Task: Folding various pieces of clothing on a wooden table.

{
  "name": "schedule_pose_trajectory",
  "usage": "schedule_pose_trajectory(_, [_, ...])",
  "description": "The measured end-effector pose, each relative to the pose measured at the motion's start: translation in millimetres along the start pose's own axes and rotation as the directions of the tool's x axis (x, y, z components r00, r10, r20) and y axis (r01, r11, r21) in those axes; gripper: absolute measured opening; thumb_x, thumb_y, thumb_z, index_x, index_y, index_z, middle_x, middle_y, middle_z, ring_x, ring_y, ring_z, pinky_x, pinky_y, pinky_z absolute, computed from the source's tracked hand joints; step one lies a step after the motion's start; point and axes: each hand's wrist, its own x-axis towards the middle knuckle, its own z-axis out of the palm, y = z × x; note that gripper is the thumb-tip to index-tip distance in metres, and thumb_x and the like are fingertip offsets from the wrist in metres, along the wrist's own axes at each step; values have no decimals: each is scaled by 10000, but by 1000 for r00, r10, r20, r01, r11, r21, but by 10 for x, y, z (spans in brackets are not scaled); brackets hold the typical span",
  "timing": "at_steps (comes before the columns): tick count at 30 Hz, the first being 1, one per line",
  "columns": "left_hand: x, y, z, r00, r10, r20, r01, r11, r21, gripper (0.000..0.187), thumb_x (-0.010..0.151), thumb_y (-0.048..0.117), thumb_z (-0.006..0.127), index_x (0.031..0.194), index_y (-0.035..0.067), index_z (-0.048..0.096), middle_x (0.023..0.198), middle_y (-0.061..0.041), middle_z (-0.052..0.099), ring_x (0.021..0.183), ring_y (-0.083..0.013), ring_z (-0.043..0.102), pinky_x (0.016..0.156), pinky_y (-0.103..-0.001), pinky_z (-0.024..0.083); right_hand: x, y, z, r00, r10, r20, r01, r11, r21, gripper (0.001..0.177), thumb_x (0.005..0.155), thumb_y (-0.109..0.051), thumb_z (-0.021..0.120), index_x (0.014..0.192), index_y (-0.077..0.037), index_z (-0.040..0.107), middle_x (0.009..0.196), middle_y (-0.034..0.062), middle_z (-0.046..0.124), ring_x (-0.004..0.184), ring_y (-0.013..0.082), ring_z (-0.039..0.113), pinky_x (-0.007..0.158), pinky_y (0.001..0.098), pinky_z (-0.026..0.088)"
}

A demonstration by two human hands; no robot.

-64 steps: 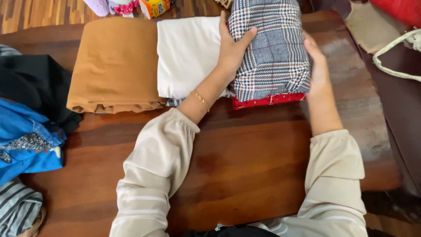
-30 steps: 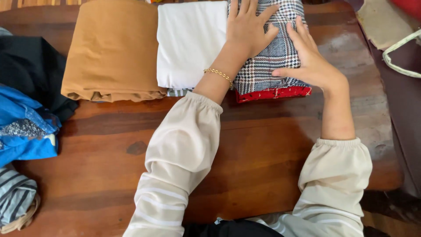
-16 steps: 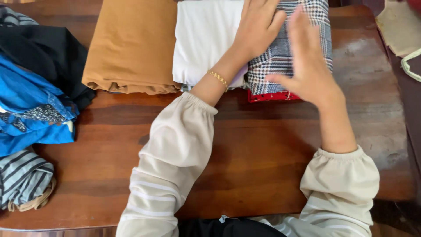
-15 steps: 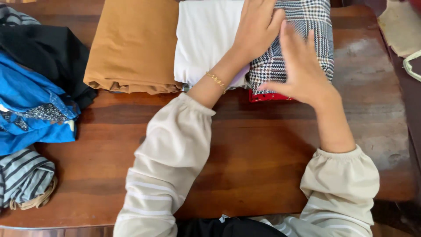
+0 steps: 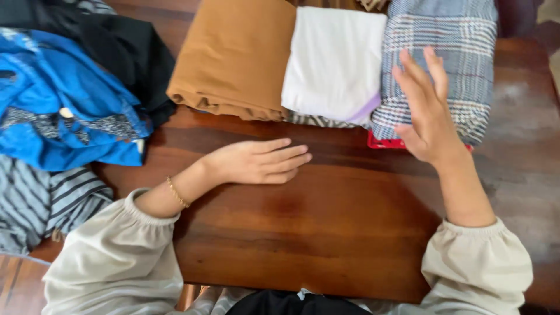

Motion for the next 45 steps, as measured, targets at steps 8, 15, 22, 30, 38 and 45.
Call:
schedule_pose_trajectory(8, [-1052, 85, -322, 937, -349, 18, 343, 907, -246, 178, 911, 198, 694, 1076, 138, 721, 1333, -52, 648, 1201, -228, 625, 1053, -382, 500, 520, -1061, 966, 878, -456, -145, 470, 879, 81, 592, 875, -210, 772, 1395, -66, 530, 1445, 161, 533, 1340, 372, 494, 1137, 537, 456])
schedule_pose_trajectory(15, [-1413, -266, -719, 675, -737, -19, 729, 671, -139, 285, 846, 165, 778, 1127, 130, 741, 1359, -76, 621, 1269, -306, 593, 1074, -451, 467, 450, -1950, 1444, 693, -683, -229, 714, 608, 348, 428, 886, -84, 758, 1267, 3, 583, 1380, 183, 607, 1245, 343, 640, 1050, 462, 577])
schedule_pose_trajectory(22, [-1791, -283, -750, 120, -993, 14, 993, 121, 11, 308, 944, 64, 682, 1240, 144, 718, 1553, -152, 432, 1343, -352, 447, 1135, -444, 426, 199, -2279, 247, 567, -735, -372, 822, 528, 212, 148, 860, -115, 701, 959, -5, 715, 1057, 128, 716, 910, 281, 721, 796, 394, 640])
schedule_pose_trajectory(30, [-1844, -303, -735, 168, -958, -233, 959, 104, 263, 415, 886, 92, 698, 1292, 93, 611, 1476, -321, 270, 1296, -473, 313, 1038, -544, 319, -882, -1704, 343, 438, -774, -457, 708, 610, -355, 179, 1016, -265, 669, 987, -99, 732, 802, 45, 717, 658, 159, 652, 625, 238, 558])
schedule_pose_trajectory(38, [-1650, -190, -779, 181, -965, -191, 953, 220, -209, 273, 941, -104, 663, 1147, 71, 700, 1059, -129, 511, 972, -271, 580, 818, -354, 518, -1010, -1016, -142, 336, -870, -362, 610, 493, -620, 243, 1066, -214, 536, 1028, 16, 604, 946, 138, 654, 699, 254, 659, 597, 341, 572])
schedule_pose_trajectory(45, [-536, 559, -765, 259, -508, 822, 847, -290, -446, 144, 859, 331, 774, 909, 203, 816, 932, -47, 769, 872, -230, 730, 760, -363, 562, -399, -1494, 327, 219, -964, -152, 742, 266, -615, 223, 1055, -196, 579, 1181, -36, 489, 1249, 189, 592, 843, 259, 678, 663, 366, 594])
